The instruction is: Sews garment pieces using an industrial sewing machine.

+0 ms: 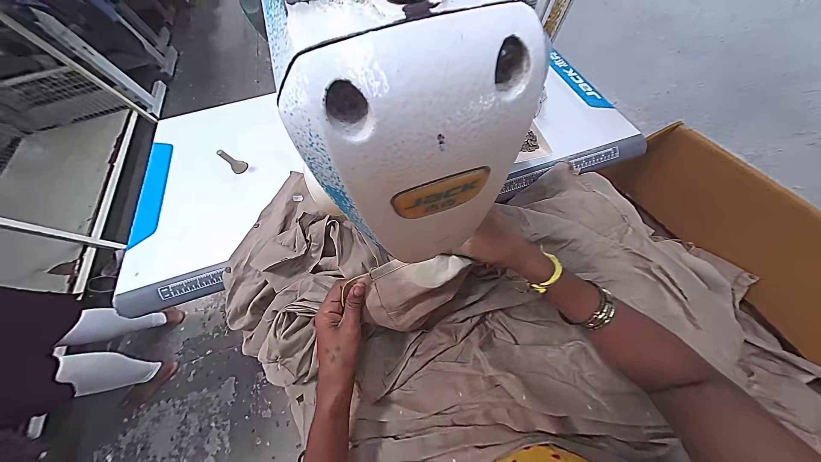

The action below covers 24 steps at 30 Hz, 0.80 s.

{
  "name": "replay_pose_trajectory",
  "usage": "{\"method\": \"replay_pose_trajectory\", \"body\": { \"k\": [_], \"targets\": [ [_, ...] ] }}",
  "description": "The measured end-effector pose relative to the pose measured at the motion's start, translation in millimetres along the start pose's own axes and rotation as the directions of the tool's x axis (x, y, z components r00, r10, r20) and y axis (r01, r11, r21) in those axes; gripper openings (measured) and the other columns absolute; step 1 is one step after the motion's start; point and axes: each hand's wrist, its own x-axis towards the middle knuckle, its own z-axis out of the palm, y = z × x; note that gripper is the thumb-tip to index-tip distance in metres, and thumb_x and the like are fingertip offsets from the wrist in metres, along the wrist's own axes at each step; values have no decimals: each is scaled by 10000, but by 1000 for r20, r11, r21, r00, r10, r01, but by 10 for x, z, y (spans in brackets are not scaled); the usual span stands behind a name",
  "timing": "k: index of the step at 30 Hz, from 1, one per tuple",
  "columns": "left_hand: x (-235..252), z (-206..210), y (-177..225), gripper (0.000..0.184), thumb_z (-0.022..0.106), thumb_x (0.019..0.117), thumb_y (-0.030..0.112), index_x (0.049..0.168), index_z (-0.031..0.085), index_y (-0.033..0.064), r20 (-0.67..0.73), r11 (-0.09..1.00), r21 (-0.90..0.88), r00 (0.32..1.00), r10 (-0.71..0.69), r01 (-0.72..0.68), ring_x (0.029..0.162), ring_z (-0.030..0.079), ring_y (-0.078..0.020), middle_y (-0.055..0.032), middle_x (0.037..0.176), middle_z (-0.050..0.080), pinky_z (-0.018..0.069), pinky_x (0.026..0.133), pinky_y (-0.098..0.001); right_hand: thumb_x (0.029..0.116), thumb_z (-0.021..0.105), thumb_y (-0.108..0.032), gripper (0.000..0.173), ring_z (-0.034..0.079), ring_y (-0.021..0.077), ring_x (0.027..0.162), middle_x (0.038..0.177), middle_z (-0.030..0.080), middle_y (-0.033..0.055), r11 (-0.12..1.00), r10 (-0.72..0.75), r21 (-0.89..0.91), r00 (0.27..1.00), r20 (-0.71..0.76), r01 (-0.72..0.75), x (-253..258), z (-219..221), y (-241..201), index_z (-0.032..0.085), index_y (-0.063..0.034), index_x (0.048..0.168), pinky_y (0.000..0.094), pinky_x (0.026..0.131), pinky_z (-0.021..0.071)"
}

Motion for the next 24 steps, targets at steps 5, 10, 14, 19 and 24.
{"method": "replay_pose_trajectory", "body": {
  "k": [5, 10, 14, 19, 24],
  "targets": [
    [-32, -46, -36, 131, 541, 1033, 150, 971, 642, 94, 5, 1000, 19, 1000, -19, 19, 664, 605, 40, 117, 760, 638, 520, 628, -136, 813, 859, -246, 295, 495, 6, 615, 686, 547, -65, 995, 66, -66, 997, -38, -69, 23, 118, -108, 615, -94, 880, 215, 604, 425],
    [37, 0, -41, 87, 542, 1023, 96, 992, 622, 84, -5, 994, -112, 1000, -13, 12, 714, 643, 8, 87, 799, 670, 558, 682, -168, 864, 802, -198, 249, 558, -17, 664, 732, 597, -63, 1000, -2, 14, 998, 66, 1, -11, 2, 16, 621, -77, 986, 178, 646, 474],
    [166, -22, 198, 57, 602, 991, 109, 987, 638, 65, 18, 1000, -4, 1000, -7, 7, 691, 635, -8, 67, 792, 663, 547, 648, -173, 937, 691, -52, 147, 564, 18, 656, 724, 580, -42, 984, 20, 174, 998, 67, -31, -66, -92, 109, 558, -81, 994, 201, 641, 490],
    [350, -12, 305, 63, 626, 980, 119, 995, 658, 67, 94, 998, 64, 995, 14, -20, 687, 643, 2, 68, 789, 675, 545, 642, -156, 930, 688, -41, 174, 540, 26, 639, 708, 548, -43, 983, 38, 183, 997, -62, -26, -91, -68, 176, 543, -92, 1012, 205, 624, 468],
    [333, 16, 219, 74, 618, 977, 108, 1004, 660, 54, 95, 999, 43, 995, 9, -13, 697, 645, -8, 56, 805, 677, 546, 650, -158, 975, 695, -181, 131, 605, 32, 728, 813, 656, -21, 996, 29, -88, 999, -29, -32, -47, -270, 199, 672, -60, 1021, 243, 707, 513]
  ]
}}
